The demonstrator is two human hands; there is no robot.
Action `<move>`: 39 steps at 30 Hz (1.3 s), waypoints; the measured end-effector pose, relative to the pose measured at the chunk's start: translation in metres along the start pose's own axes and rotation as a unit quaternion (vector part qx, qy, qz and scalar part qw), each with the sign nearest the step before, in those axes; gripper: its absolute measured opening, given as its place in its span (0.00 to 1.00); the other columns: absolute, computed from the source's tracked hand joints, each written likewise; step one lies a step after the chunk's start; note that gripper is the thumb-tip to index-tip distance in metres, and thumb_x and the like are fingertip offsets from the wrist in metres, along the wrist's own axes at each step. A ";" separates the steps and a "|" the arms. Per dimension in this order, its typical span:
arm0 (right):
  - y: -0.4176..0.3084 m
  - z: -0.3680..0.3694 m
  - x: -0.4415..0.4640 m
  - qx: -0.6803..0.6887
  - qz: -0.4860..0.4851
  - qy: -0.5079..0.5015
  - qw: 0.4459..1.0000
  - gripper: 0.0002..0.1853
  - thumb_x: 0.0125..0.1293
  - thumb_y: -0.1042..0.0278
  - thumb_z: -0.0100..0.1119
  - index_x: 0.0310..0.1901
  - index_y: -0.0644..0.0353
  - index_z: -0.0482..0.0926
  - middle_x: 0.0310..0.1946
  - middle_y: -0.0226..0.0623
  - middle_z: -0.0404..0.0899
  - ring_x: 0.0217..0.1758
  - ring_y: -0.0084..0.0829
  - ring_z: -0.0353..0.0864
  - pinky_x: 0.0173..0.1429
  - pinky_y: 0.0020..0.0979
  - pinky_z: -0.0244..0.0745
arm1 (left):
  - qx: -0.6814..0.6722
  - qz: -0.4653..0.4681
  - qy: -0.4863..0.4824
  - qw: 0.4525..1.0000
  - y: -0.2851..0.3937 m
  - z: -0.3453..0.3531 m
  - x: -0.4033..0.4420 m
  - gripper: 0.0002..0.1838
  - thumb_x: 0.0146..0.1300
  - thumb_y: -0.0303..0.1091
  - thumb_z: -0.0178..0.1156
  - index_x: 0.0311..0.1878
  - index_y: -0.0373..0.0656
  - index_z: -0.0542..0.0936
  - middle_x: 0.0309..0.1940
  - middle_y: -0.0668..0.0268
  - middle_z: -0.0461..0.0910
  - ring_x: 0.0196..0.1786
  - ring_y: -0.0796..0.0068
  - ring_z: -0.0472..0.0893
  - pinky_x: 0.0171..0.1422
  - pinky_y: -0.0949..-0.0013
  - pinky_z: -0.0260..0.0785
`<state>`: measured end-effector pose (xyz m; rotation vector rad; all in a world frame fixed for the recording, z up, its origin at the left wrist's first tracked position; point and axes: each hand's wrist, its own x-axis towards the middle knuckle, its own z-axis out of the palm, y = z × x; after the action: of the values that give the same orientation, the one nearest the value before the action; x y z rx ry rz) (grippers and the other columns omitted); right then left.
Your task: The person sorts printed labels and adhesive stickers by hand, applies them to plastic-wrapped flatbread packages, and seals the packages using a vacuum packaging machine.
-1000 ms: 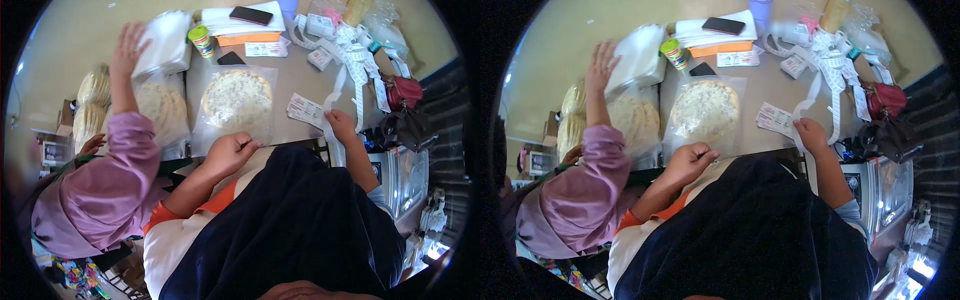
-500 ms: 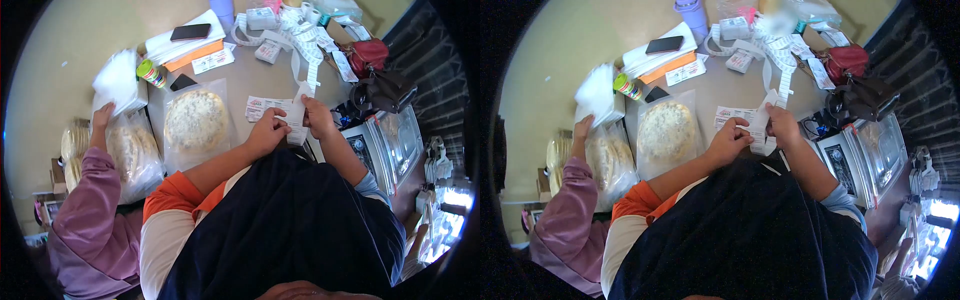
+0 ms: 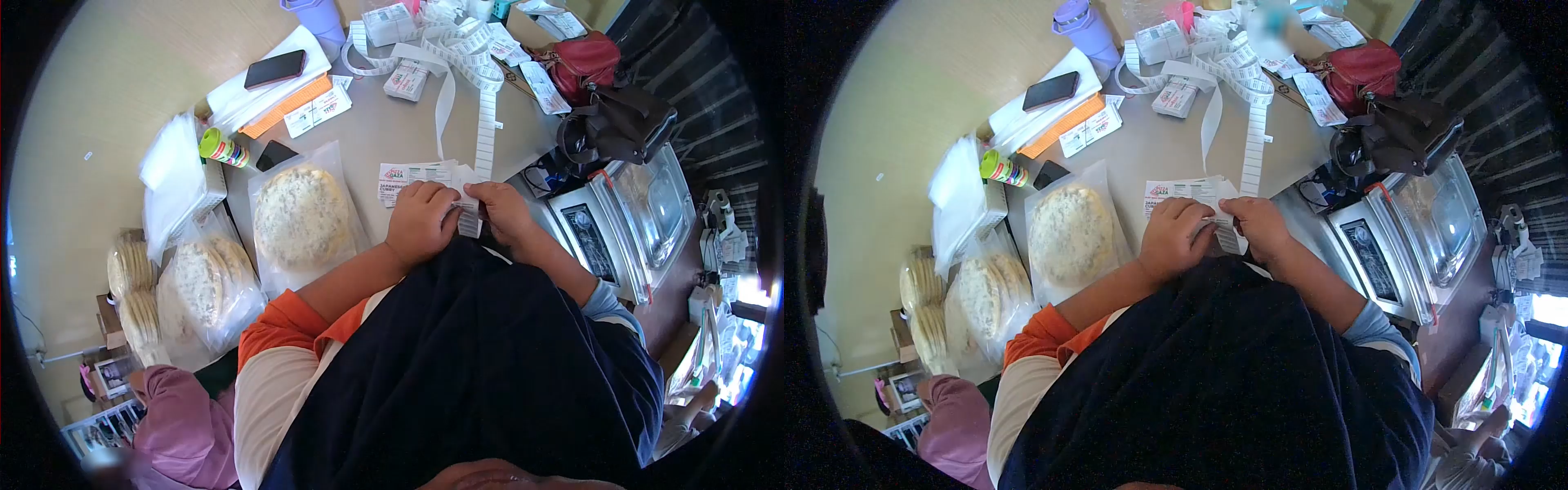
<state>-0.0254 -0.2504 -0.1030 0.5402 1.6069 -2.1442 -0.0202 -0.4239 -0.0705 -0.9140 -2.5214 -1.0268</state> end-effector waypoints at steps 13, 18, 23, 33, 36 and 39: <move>0.014 -0.012 0.031 -0.483 -0.369 -0.036 0.794 0.13 0.60 0.63 0.56 0.24 0.64 0.77 0.26 0.41 0.76 0.33 0.41 0.74 0.42 0.40 0.68 | -0.061 -0.316 -0.267 0.908 -0.068 -0.024 0.032 0.10 0.55 0.34 0.62 0.36 0.37 0.80 0.32 0.54 0.80 0.37 0.57 0.79 0.44 0.61 0.69; 0.027 -0.005 0.038 -0.580 -0.421 -0.073 0.694 0.13 0.58 0.61 0.54 0.23 0.62 0.78 0.29 0.41 0.78 0.40 0.43 0.75 0.50 0.39 0.69 | -0.005 -0.291 -0.380 0.878 -0.103 0.003 0.022 0.13 0.55 0.39 0.62 0.35 0.38 0.81 0.34 0.52 0.81 0.37 0.61 0.80 0.45 0.63 0.70; 0.023 -0.005 0.039 -0.616 -0.376 -0.078 0.688 0.13 0.59 0.61 0.53 0.25 0.61 0.79 0.28 0.40 0.78 0.40 0.41 0.76 0.51 0.39 0.69 | 0.132 -0.283 -0.353 0.882 -0.097 0.023 0.017 0.14 0.52 0.42 0.64 0.35 0.41 0.82 0.36 0.52 0.80 0.43 0.61 0.79 0.47 0.62 0.70; 0.023 0.001 0.040 -0.645 -0.367 -0.078 0.666 0.11 0.57 0.63 0.52 0.27 0.61 0.79 0.30 0.39 0.79 0.39 0.41 0.76 0.52 0.39 0.69 | 0.272 -0.123 -0.316 0.900 -0.089 -0.003 0.042 0.23 0.45 0.45 0.70 0.43 0.45 0.77 0.44 0.62 0.76 0.50 0.62 0.76 0.57 0.58 0.66; 0.022 0.001 0.042 -0.641 -0.358 -0.088 0.673 0.11 0.57 0.63 0.53 0.25 0.61 0.78 0.29 0.40 0.79 0.39 0.41 0.76 0.50 0.39 0.69 | 0.245 -0.124 -0.333 0.902 -0.107 0.003 0.040 0.23 0.44 0.46 0.70 0.41 0.46 0.77 0.46 0.62 0.74 0.52 0.60 0.75 0.55 0.56 0.67; 0.018 -0.003 0.038 -0.565 -0.470 -0.034 0.677 0.11 0.57 0.63 0.55 0.23 0.61 0.76 0.29 0.40 0.78 0.38 0.42 0.76 0.49 0.40 0.69 | 0.210 -0.165 -0.353 0.896 -0.114 0.005 0.051 0.17 0.46 0.44 0.68 0.39 0.47 0.80 0.43 0.62 0.75 0.52 0.60 0.75 0.54 0.57 0.68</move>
<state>-0.0474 -0.2555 -0.1383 -0.9375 3.0389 -0.9935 -0.1329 -0.4603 -0.1114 -0.8393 -3.3956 -0.1616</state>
